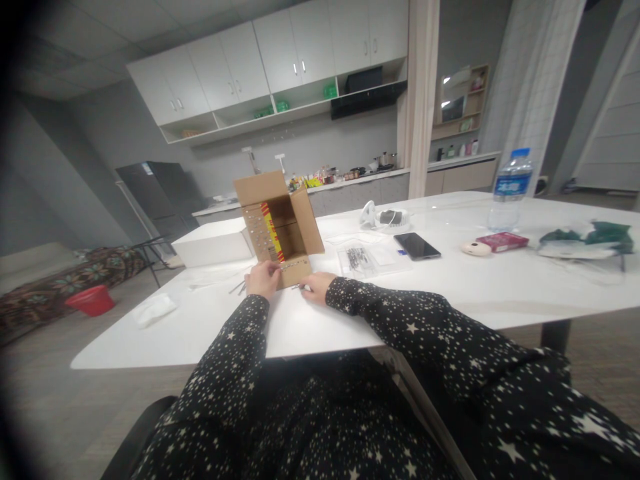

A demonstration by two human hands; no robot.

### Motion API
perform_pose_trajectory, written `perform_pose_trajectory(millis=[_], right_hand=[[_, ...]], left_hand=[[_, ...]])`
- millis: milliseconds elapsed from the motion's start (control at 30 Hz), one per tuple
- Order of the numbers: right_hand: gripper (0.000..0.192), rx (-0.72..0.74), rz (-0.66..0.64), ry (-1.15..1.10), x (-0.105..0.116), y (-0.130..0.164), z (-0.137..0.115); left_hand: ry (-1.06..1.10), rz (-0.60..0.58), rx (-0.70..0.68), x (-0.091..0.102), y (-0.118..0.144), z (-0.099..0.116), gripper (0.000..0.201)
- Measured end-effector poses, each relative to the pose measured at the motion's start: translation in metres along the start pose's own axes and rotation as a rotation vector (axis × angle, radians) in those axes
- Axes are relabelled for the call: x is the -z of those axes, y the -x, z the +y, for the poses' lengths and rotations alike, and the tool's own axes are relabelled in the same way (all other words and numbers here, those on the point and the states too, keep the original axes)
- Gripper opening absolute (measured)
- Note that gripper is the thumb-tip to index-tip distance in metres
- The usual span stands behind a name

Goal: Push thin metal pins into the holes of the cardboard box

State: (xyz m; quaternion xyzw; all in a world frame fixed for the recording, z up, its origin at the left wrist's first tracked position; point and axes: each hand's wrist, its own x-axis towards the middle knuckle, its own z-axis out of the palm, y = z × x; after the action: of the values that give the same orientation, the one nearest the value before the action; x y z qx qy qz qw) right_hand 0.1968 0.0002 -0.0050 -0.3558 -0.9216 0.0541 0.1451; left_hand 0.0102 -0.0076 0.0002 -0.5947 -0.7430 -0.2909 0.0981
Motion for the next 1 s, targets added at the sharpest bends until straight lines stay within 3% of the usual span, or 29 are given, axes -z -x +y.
perform_pose_trajectory(millis=[1000], right_hand=[[0.03, 0.014, 0.006, 0.0, 0.0013, 0.0003, -0.0004]], left_hand=[[0.058, -0.016, -0.028, -0.003, 0.0001, 0.0001, 0.01]])
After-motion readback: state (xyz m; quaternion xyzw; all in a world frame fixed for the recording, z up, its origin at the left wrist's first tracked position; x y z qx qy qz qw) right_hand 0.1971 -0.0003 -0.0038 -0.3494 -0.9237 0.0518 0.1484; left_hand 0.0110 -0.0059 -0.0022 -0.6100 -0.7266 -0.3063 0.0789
